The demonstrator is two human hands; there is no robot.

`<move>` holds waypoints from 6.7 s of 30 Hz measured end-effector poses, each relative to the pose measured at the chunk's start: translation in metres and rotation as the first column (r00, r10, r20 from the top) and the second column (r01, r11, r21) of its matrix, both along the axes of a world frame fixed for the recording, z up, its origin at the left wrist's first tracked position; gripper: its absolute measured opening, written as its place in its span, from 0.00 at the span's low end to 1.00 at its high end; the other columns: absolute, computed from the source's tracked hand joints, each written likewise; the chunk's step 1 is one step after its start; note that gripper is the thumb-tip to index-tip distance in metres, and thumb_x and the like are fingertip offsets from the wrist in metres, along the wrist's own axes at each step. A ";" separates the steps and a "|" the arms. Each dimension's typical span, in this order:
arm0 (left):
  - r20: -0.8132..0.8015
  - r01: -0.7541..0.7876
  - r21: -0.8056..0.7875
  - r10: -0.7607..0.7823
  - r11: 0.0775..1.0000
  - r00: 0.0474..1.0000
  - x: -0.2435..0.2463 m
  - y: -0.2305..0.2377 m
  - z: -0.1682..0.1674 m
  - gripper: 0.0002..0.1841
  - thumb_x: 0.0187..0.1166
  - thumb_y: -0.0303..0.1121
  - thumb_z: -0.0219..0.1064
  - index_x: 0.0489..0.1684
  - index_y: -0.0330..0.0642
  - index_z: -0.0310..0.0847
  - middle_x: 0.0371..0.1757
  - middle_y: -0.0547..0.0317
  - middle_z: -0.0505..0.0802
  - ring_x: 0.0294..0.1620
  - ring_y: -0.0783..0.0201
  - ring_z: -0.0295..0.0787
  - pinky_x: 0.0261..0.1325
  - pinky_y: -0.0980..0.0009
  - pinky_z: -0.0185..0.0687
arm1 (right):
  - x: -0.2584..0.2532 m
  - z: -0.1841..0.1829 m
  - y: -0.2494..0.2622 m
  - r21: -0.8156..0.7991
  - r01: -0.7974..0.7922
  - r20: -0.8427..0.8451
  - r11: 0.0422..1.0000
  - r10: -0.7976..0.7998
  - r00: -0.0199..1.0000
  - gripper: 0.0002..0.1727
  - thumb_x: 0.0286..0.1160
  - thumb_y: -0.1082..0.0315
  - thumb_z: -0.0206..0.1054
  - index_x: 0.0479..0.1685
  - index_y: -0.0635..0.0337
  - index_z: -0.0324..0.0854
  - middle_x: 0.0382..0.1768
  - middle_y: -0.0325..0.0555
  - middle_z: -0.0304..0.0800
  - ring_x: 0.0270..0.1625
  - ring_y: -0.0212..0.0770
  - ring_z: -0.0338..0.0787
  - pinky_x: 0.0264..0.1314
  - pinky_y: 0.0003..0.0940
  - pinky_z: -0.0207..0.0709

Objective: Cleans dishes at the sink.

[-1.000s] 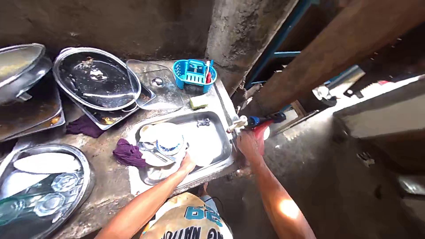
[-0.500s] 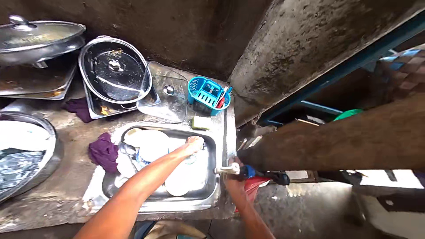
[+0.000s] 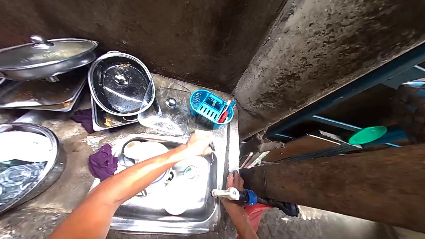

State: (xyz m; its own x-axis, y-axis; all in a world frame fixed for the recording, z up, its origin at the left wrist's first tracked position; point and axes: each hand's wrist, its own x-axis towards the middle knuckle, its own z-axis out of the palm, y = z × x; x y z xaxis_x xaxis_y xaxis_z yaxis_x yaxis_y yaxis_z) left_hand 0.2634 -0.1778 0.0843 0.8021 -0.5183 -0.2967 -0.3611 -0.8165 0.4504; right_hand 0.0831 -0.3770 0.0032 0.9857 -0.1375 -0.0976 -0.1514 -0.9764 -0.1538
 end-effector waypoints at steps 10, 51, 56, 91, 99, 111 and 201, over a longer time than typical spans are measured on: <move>0.105 -0.448 -0.105 0.458 0.888 0.883 0.142 0.048 0.022 0.31 0.79 0.61 0.65 0.56 0.38 0.86 0.52 0.35 0.92 0.59 0.35 0.88 0.58 0.31 0.78 | 0.010 0.015 0.000 0.097 0.088 -0.109 0.991 -0.077 0.991 0.36 0.62 0.70 0.76 0.76 0.74 0.74 0.82 0.69 0.70 0.80 0.68 0.74 0.80 0.56 0.69; -0.646 -0.646 -0.751 0.362 -0.139 0.672 -0.163 0.009 -0.068 0.21 0.85 0.27 0.56 0.73 0.26 0.77 0.70 0.42 0.87 0.73 0.60 0.83 0.79 0.64 0.76 | 0.038 0.000 0.140 0.912 -0.005 0.158 0.409 -0.341 0.927 0.24 0.92 0.65 0.47 0.75 0.76 0.70 0.66 0.62 0.84 0.68 0.41 0.85 0.75 0.35 0.77; -0.662 -0.744 -0.661 0.392 0.095 0.638 -0.148 0.016 -0.057 0.26 0.91 0.36 0.52 0.85 0.34 0.67 0.79 0.41 0.81 0.80 0.55 0.76 0.85 0.59 0.68 | 0.003 0.009 0.155 0.946 0.133 -0.013 0.297 -0.372 0.928 0.26 0.90 0.62 0.49 0.81 0.66 0.69 0.69 0.56 0.84 0.69 0.42 0.85 0.74 0.43 0.79; -0.794 -0.853 -0.522 0.377 -0.019 0.477 -0.150 0.015 -0.084 0.24 0.94 0.34 0.45 0.84 0.32 0.65 0.80 0.42 0.79 0.79 0.60 0.76 0.82 0.64 0.69 | -0.004 0.004 0.159 0.930 0.059 0.027 0.363 -0.228 0.973 0.31 0.91 0.62 0.45 0.85 0.75 0.61 0.84 0.68 0.67 0.88 0.50 0.66 0.92 0.43 0.57; -0.741 -0.819 -0.572 0.401 0.041 0.538 -0.160 0.016 -0.080 0.24 0.92 0.32 0.47 0.83 0.28 0.65 0.80 0.37 0.78 0.81 0.56 0.74 0.84 0.61 0.67 | -0.008 0.005 0.164 0.947 0.256 -0.177 0.196 -0.348 0.921 0.29 0.91 0.63 0.46 0.81 0.77 0.64 0.76 0.69 0.75 0.79 0.51 0.76 0.83 0.45 0.68; -0.719 -0.822 -0.562 0.439 0.091 0.539 -0.160 0.011 -0.088 0.22 0.92 0.31 0.45 0.77 0.27 0.70 0.71 0.39 0.84 0.71 0.60 0.81 0.77 0.64 0.75 | -0.017 0.014 0.159 0.945 0.263 -0.188 0.194 -0.336 0.923 0.30 0.89 0.63 0.53 0.84 0.75 0.61 0.81 0.68 0.69 0.84 0.49 0.71 0.88 0.43 0.63; -0.984 -0.997 -0.076 0.160 -0.002 0.074 -0.152 0.050 -0.117 0.21 0.94 0.53 0.45 0.60 0.46 0.73 0.28 0.55 0.83 0.13 0.66 0.73 0.12 0.73 0.68 | -0.001 0.015 0.092 0.543 0.097 -0.299 0.834 0.084 0.950 0.26 0.86 0.59 0.61 0.74 0.69 0.78 0.72 0.66 0.82 0.80 0.58 0.77 0.86 0.50 0.63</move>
State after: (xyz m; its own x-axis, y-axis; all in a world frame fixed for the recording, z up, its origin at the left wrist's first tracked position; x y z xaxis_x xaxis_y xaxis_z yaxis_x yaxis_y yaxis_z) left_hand 0.1117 -0.1279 -0.0332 0.5807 -0.1632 -0.7976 0.7810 0.3884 0.4891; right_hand 0.0821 -0.2854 0.0183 0.8947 0.0215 -0.4462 -0.2841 -0.7435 -0.6054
